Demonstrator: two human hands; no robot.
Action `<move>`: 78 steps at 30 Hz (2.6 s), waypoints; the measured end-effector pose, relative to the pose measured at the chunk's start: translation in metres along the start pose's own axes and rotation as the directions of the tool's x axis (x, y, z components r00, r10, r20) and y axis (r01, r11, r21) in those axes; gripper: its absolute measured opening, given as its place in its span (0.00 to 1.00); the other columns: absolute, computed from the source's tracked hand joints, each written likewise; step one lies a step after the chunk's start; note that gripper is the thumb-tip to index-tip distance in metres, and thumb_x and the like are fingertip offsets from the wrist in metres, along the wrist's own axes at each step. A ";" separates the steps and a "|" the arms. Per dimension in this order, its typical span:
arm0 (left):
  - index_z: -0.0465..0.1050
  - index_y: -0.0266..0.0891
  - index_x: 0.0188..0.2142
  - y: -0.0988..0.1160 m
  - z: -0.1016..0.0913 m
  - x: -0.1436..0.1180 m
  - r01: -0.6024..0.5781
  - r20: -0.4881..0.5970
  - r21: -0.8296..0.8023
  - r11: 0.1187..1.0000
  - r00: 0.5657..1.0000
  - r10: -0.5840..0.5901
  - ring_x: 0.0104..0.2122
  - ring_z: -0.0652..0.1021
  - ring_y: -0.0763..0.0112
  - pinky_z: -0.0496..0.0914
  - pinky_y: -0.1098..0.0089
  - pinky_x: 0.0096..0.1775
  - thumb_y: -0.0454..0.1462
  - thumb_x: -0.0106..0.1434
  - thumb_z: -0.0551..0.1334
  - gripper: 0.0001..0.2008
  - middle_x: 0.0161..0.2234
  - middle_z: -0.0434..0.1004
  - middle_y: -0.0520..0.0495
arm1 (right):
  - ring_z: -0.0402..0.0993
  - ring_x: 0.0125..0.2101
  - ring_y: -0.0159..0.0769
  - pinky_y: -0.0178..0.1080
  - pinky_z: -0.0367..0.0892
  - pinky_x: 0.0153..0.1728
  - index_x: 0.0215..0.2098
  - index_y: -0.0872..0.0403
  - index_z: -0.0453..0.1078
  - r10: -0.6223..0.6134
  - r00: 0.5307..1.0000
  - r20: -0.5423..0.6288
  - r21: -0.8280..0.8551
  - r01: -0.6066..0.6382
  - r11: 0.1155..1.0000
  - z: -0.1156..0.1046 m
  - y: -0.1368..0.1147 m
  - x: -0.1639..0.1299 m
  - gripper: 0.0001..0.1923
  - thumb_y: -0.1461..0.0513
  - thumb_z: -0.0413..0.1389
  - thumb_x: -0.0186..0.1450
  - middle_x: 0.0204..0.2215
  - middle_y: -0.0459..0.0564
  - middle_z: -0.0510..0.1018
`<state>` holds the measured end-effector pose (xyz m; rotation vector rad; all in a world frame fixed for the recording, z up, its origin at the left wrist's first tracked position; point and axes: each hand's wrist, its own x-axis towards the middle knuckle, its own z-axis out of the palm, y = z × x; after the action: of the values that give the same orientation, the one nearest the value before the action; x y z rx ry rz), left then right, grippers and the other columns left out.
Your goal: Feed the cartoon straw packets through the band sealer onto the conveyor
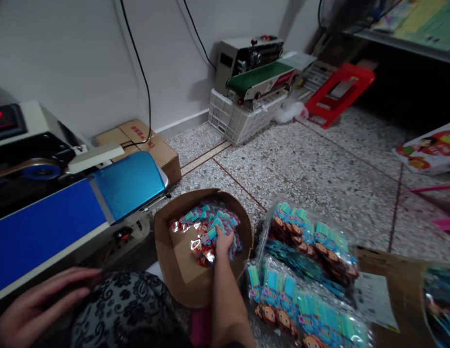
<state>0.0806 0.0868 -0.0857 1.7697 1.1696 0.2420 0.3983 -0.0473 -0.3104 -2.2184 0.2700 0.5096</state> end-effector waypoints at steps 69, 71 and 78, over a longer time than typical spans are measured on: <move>0.68 0.38 0.46 0.008 -0.074 -0.024 -0.287 -0.334 -0.908 0.304 0.936 -0.114 0.34 0.78 0.59 0.73 0.61 0.37 0.30 0.44 0.68 0.27 0.34 0.79 0.46 | 0.65 0.25 0.29 0.32 0.62 0.28 0.33 0.53 0.65 -0.688 0.174 0.705 0.686 0.083 0.723 0.035 -0.219 -0.348 0.13 0.53 0.55 0.55 0.24 0.43 0.70; 0.69 0.37 0.45 0.009 -0.074 -0.023 -0.285 -0.335 -0.908 0.306 0.934 -0.122 0.34 0.78 0.59 0.73 0.61 0.37 0.30 0.44 0.68 0.26 0.34 0.79 0.46 | 0.65 0.27 0.30 0.33 0.63 0.31 0.31 0.55 0.67 -0.701 0.170 0.693 0.689 0.132 0.713 0.035 -0.216 -0.346 0.14 0.52 0.53 0.56 0.25 0.45 0.70; 0.71 0.36 0.37 0.009 -0.073 -0.025 -0.281 -0.338 -0.904 0.322 0.932 -0.134 0.31 0.78 0.61 0.74 0.63 0.34 0.30 0.44 0.68 0.18 0.31 0.79 0.47 | 0.62 0.21 0.26 0.31 0.62 0.26 0.27 0.53 0.63 -0.739 0.525 0.422 0.806 0.156 0.571 0.039 -0.222 -0.327 0.14 0.51 0.49 0.59 0.20 0.40 0.65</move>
<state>0.0285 0.1107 -0.0334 0.6659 0.8325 1.1291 0.1744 0.1312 -0.0356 -1.0867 -0.5537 0.7753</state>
